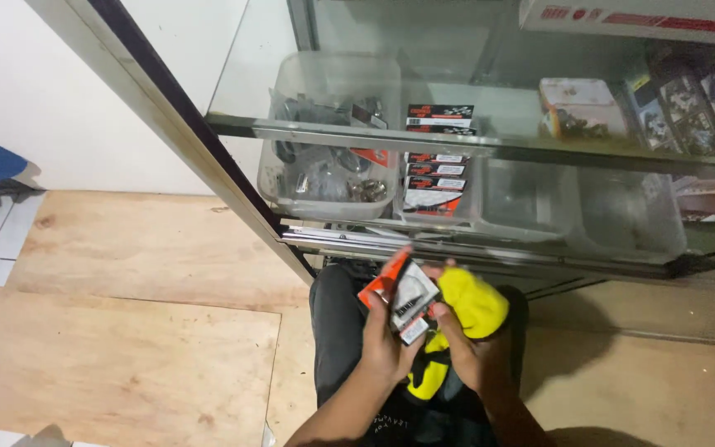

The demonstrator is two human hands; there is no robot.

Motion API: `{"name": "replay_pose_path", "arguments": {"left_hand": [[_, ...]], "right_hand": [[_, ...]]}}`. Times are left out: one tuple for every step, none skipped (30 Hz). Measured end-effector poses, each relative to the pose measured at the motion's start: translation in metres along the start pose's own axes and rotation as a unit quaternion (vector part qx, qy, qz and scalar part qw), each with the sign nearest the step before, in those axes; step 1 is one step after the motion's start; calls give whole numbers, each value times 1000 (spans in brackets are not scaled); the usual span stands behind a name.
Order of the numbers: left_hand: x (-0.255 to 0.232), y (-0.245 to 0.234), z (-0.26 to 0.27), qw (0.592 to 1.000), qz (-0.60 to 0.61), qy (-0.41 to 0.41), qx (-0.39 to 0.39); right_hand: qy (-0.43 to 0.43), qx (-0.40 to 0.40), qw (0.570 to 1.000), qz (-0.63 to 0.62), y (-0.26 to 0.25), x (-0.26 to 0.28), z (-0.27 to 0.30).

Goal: The person sits on the floor and wipes the exterior of small rectangular boxes with a yellow cloth. They pick up each box from a glass shelf, clean it thoroughly, and place it back on the shelf.

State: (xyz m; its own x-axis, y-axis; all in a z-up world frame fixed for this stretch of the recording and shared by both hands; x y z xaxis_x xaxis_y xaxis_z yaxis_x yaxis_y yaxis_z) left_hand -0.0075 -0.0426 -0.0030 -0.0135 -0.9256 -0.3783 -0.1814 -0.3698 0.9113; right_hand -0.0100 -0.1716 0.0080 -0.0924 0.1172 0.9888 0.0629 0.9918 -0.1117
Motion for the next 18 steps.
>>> {"name": "replay_pose_path", "arguments": {"left_hand": [[-5, 4, -6, 999, 14, 35, 4], [-10, 8, -12, 997, 28, 71, 8], [-10, 7, -14, 997, 29, 70, 8], [-11, 7, -17, 996, 42, 83, 14], [-11, 7, -19, 994, 55, 96, 19], [-10, 6, -19, 994, 56, 96, 18], [-9, 5, -18, 994, 70, 80, 11], [-7, 4, -19, 995, 83, 63, 7], [-6, 5, -20, 995, 84, 61, 8], [-5, 6, -19, 994, 90, 62, 16], [-5, 8, -18, 993, 96, 63, 25], [-3, 5, -19, 993, 97, 63, 23], [-1, 3, -20, 994, 96, 55, 7], [-1, 2, -23, 994, 95, 47, -6], [-2, 2, -23, 994, 95, 48, -5], [-3, 2, -22, 996, 76, 55, -7], [-4, 3, -22, 996, 57, 62, -10], [-2, 5, -21, 996, 57, 62, -10]], "right_hand": [[-19, -46, 995, 81, 0, 8, 2], [-38, -90, 982, 161, 1, 16, 3], [-37, -91, 982, 162, 10, -63, 6], [-53, -84, 986, 136, 5, -138, 17], [-68, -77, 989, 111, -12, -209, 33], [-67, -77, 989, 112, -13, -169, 34], [-67, 23, 980, 187, -12, -130, 34], [-68, 121, 956, 258, -11, -91, 33], [-68, 119, 956, 259, -15, -71, 19], [-105, 95, 943, 303, -19, -50, 7], [-141, 71, 925, 346, -23, -29, -6], [-140, 73, 925, 346, -27, -43, 0], [-107, 164, 942, 273, -31, -58, 6], [-75, 252, 945, 195, -34, -71, 10], [-76, 253, 944, 196, -34, -72, 11], [-172, 248, 921, 248, -34, -72, 13], [-265, 241, 885, 297, -34, -72, 16], [-264, 240, 886, 297, -30, -56, 8]]}}
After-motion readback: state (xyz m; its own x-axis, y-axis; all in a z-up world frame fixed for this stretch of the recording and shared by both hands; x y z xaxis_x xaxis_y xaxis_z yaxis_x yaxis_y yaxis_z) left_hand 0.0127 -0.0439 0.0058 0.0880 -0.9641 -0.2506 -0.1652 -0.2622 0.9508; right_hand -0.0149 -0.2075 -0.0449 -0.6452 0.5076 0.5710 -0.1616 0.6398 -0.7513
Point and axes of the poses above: each hand's wrist, its own z-axis away from the middle knuckle, its own y-axis out of the palm, x = y × z, the point moved 1 cm from there along -z, towards the middle knuckle
